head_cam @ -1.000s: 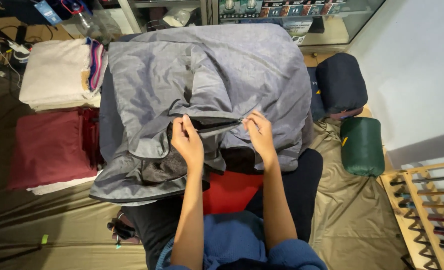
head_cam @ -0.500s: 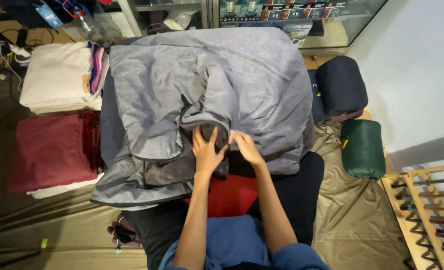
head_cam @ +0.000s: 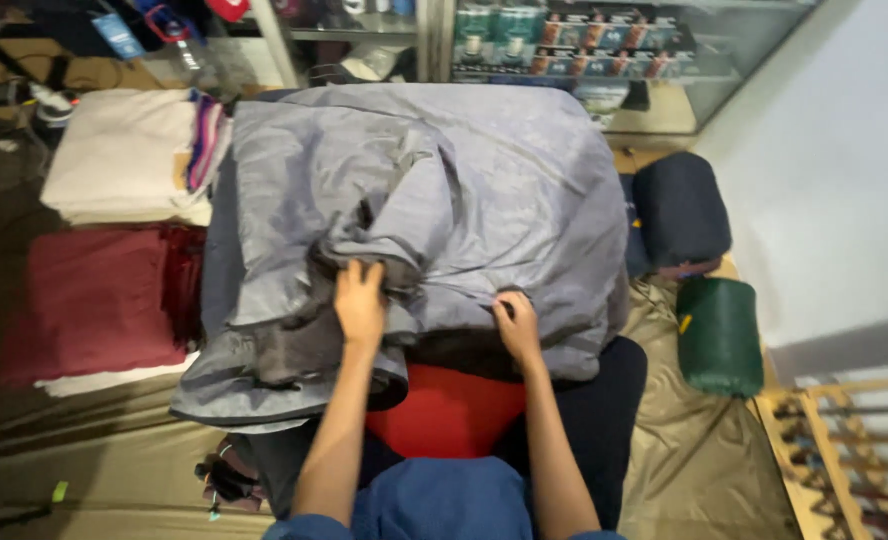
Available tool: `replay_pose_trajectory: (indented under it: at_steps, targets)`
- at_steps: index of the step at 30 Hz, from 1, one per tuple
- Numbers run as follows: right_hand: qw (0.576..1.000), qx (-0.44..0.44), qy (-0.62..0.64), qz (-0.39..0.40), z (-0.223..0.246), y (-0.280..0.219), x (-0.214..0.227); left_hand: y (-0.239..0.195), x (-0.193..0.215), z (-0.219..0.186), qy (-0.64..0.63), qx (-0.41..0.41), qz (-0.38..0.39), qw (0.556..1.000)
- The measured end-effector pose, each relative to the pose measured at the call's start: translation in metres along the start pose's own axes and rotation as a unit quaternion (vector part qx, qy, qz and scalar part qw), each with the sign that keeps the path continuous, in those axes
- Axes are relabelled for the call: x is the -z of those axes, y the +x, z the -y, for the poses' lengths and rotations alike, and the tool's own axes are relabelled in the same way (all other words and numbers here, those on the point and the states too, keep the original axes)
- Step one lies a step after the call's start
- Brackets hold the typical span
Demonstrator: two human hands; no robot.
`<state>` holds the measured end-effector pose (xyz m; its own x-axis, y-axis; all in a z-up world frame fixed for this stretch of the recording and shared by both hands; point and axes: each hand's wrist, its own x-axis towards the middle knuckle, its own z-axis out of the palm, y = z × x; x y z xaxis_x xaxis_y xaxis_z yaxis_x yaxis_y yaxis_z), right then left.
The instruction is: The person folds a gray sleeping bag on a red mat, then places a dark brown blanket on top and folds it. The person smooths the items and adjusts the edges while sitting on the floor.
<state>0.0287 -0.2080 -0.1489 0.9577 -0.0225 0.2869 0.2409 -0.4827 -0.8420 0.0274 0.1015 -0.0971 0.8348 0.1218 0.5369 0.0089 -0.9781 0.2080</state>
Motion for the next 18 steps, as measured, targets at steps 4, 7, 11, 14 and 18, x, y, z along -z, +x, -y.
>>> replay_pose_trajectory:
  at_steps: [4, 7, 11, 14, 18]
  targets:
    - [1.0, 0.005, -0.003, 0.014, 0.011, 0.0, 0.006, 0.021, 0.024, 0.1, 0.14, 0.023, -0.072, 0.987]
    - [0.999, 0.023, -0.039, 0.02, 0.018, -0.003, 0.003, 0.017, 0.059, 0.178, 0.218, 0.035, -0.128, 0.967]
    - [0.995, 0.053, -0.087, 0.021, 0.018, -0.003, -0.004, -0.001, 0.103, 0.244, 0.302, 0.149, -0.09, 0.937]
    - [0.991, 0.064, -0.112, 0.022, 0.013, -0.003, -0.007, -0.026, 0.094, 0.302, 0.277, 0.276, -0.052, 0.919]
    - [0.989, 0.051, -0.139, 0.024, 0.005, -0.005, -0.01, -0.021, 0.141, 0.252, 0.234, 0.211, -0.146, 0.938]
